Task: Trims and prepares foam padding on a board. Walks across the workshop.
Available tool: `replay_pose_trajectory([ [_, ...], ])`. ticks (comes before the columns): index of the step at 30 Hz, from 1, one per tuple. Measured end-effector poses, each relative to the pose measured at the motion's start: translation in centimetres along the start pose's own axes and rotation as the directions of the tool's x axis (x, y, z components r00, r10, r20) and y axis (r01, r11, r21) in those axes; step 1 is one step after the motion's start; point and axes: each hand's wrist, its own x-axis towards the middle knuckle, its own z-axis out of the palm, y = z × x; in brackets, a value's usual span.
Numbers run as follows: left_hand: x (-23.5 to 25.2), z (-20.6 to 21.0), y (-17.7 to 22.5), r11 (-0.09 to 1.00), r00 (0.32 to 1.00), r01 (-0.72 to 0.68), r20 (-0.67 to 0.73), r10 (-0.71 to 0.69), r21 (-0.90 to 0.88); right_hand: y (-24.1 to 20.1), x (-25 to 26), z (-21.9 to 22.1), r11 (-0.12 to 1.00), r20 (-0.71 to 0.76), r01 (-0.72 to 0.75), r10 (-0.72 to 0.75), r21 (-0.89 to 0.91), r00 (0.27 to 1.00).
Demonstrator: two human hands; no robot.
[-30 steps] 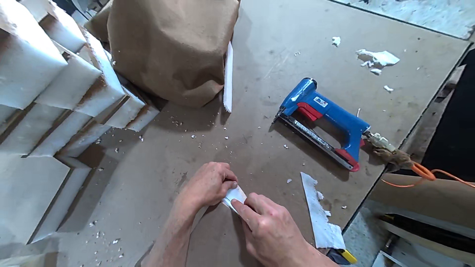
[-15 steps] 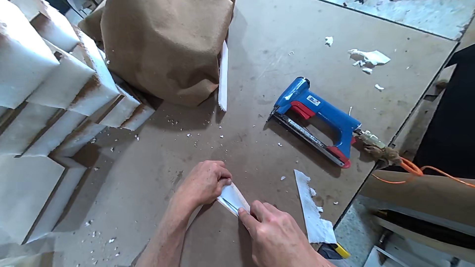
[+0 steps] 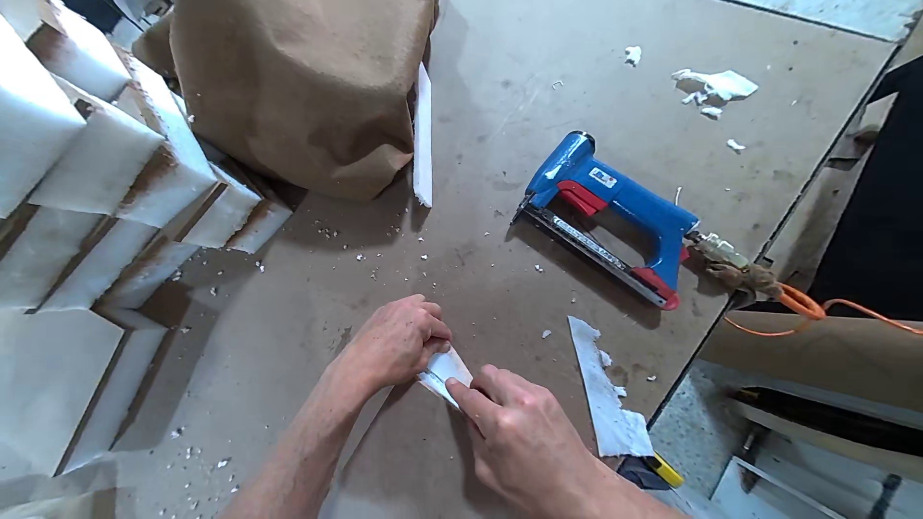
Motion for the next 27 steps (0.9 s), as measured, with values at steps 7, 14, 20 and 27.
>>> replay_pose_trajectory([
  [7, 0.0, 0.1, 0.7, 0.994, 0.999, -0.034, -0.028, 0.037, 0.102, -0.5, 0.1, 0.0, 0.995, 0.136, -0.008, 0.021, -0.097, 0.99],
  [14, 0.0, 0.7, 0.7, 0.987, 0.985, -0.069, -0.148, 0.091, 0.147, 0.1, -5.4, -4.3, 0.999, 0.144, -0.008, 0.016, -0.054, 0.989],
  [20, 0.2, 0.6, 1.2, 0.959, 0.976, -0.101, -0.161, 0.148, 0.264, 0.1, -2.2, -2.8, 1.0, 0.061, 0.011, -0.01, -0.014, 0.998],
  [27, 0.1, 0.8, 1.3, 0.955, 0.977, -0.075, -0.171, 0.128, 0.288, 0.1, -2.4, -0.7, 0.992, 0.124, -0.003, 0.019, -0.126, 0.992],
])
